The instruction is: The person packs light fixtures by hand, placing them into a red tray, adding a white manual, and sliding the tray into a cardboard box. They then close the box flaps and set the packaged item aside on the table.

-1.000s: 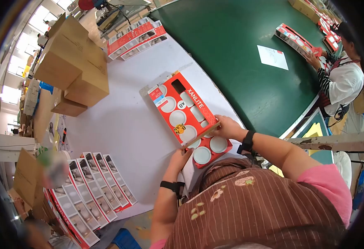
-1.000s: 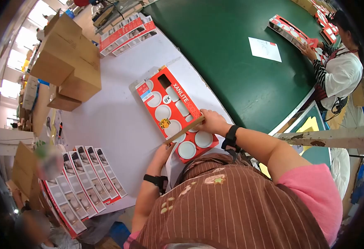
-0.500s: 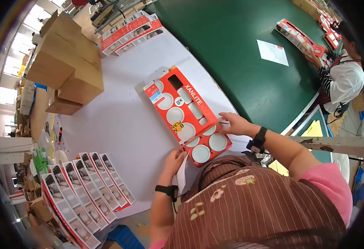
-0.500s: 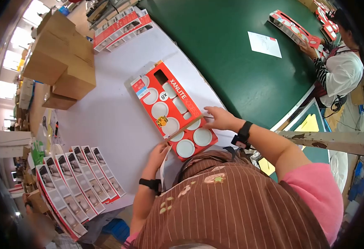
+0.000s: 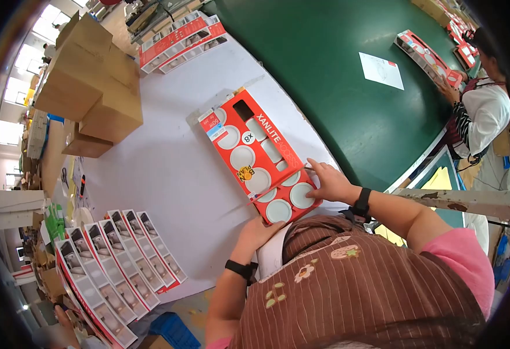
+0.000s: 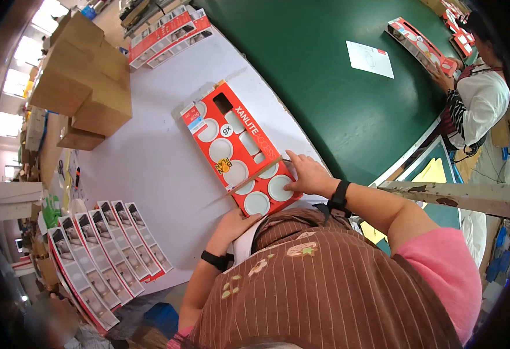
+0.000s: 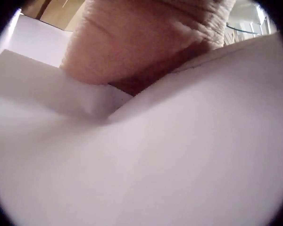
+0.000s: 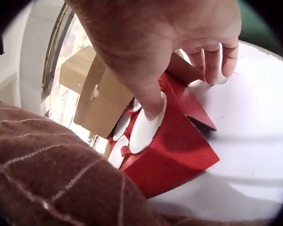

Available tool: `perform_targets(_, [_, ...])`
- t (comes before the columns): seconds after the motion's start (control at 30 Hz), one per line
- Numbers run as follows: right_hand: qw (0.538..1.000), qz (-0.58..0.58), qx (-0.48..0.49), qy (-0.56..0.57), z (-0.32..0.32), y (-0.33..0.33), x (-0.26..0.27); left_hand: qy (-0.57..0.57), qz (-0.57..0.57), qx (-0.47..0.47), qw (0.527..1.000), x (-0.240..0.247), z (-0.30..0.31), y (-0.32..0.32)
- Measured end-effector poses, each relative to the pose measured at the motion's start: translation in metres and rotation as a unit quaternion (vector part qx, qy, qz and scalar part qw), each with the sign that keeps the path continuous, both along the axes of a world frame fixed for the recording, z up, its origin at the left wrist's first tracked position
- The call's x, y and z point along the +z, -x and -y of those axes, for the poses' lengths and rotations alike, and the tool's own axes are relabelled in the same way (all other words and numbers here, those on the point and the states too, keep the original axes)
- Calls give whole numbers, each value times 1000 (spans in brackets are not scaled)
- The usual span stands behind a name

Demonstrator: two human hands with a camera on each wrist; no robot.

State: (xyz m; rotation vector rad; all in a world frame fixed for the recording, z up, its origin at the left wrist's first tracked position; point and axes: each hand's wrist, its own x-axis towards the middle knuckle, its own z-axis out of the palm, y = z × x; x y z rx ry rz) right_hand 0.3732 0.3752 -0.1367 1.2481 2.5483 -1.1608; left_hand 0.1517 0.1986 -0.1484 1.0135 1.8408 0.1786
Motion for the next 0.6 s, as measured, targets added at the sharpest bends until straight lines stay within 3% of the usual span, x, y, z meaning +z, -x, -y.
perform_targets(0.13, [1000, -7, -8, -1, 7, -1, 0, 51, -28, 16, 998, 4, 0, -9])
perform_targets(0.2, [1000, -14, -14, -3, 9, -3, -3, 27, -12, 40, 999, 16, -1, -14])
perform_targets(0.33, [999, -46, 8, -4, -12, -12, -25, -32, 13, 64, 997, -6, 13, 0])
perform_targets(0.4, [997, -69, -18, -20, -19, -10, -18, 0, -48, 155, 987, 2, 15, 16])
perform_targets(0.5, [997, -65, 38, -34, -29, -6, -23, -82, -137, 107, 981, 8, 14, 16])
perform_targets(0.6, [989, -48, 104, -94, -32, 3, -28, -81, -143, 58, 985, 21, -9, 11])
